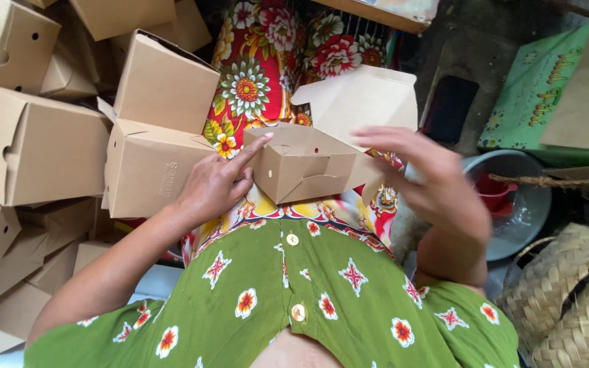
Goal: The person assembles flat cardboard boxes by folding the sides and tucking the flaps to form a closed container. They repeatedly pick up a flat piece, fold it into a box, and place the finished box aside.
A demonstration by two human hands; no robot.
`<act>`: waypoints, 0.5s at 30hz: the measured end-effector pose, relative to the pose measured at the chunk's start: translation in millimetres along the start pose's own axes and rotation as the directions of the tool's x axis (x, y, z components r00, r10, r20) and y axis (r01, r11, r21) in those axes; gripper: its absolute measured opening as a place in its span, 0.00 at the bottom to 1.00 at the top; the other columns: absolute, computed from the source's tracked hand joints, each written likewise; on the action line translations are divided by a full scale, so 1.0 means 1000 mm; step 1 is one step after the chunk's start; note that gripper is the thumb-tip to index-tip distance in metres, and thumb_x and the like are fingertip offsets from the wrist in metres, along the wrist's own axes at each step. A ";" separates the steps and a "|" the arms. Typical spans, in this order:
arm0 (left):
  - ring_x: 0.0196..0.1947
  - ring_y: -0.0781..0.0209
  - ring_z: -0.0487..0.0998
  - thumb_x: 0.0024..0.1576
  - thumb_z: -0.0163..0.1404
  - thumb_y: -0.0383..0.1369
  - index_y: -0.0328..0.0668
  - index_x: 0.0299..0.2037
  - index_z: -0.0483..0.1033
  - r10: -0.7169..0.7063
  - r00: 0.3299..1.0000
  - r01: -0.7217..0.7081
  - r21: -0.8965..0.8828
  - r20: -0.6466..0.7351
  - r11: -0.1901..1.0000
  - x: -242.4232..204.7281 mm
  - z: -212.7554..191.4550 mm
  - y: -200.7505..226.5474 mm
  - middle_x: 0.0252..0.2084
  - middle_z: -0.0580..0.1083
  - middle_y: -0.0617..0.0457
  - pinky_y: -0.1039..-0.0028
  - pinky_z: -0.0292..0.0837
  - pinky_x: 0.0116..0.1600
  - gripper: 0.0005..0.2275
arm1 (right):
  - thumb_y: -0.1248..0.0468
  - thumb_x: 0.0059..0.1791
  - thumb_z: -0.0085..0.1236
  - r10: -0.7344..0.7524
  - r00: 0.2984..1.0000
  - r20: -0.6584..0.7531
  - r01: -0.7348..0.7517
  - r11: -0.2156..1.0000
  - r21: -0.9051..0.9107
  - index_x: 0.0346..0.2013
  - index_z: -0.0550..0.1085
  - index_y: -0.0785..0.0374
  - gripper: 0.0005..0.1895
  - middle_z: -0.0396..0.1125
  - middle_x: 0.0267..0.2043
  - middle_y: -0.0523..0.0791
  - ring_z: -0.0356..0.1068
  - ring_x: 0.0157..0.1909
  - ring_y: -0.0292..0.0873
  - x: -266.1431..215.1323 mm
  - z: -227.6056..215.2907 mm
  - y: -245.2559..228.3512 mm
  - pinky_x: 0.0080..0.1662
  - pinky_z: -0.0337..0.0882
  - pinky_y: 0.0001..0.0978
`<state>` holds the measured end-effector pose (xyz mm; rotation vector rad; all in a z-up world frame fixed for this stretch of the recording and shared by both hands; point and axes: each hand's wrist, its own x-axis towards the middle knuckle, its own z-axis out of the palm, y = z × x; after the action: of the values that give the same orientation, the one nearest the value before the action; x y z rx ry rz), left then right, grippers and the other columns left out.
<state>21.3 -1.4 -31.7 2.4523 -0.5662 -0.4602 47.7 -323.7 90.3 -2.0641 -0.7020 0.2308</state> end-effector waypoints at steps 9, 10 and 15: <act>0.20 0.49 0.77 0.57 0.46 0.29 0.56 0.74 0.55 -0.005 0.999 0.004 -0.010 -0.051 1.000 -0.001 0.002 0.001 0.10 0.71 0.58 0.66 0.71 0.43 0.31 | 0.70 0.47 0.63 0.393 0.904 -0.168 -0.380 0.919 0.106 0.63 0.68 0.68 0.29 0.56 0.70 0.63 0.61 0.66 0.66 -0.080 0.034 0.062 0.59 0.69 0.53; 0.20 0.49 0.77 0.57 0.46 0.29 0.56 0.74 0.55 -0.005 0.999 0.005 -0.002 -0.035 1.000 -0.002 0.002 0.000 0.10 0.71 0.58 0.66 0.71 0.43 0.31 | 0.70 0.47 0.63 0.401 0.900 -0.172 -0.385 0.915 0.121 0.63 0.68 0.68 0.29 0.56 0.70 0.63 0.61 0.66 0.66 -0.081 0.046 0.075 0.59 0.69 0.53; 0.21 0.48 0.77 0.57 0.47 0.30 0.56 0.74 0.55 0.011 0.998 -0.011 0.011 -0.066 1.000 -0.002 0.006 0.003 0.10 0.70 0.58 0.65 0.72 0.43 0.31 | 0.72 0.45 0.68 0.492 0.836 -0.242 -0.348 0.818 0.458 0.52 0.71 0.72 0.22 0.61 0.54 0.55 0.68 0.61 0.58 -0.068 0.095 0.101 0.55 0.76 0.46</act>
<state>15.9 -5.1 -34.4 2.4637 -0.5557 -0.3716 -8.0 -336.3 -52.7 -1.7715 0.0483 0.2267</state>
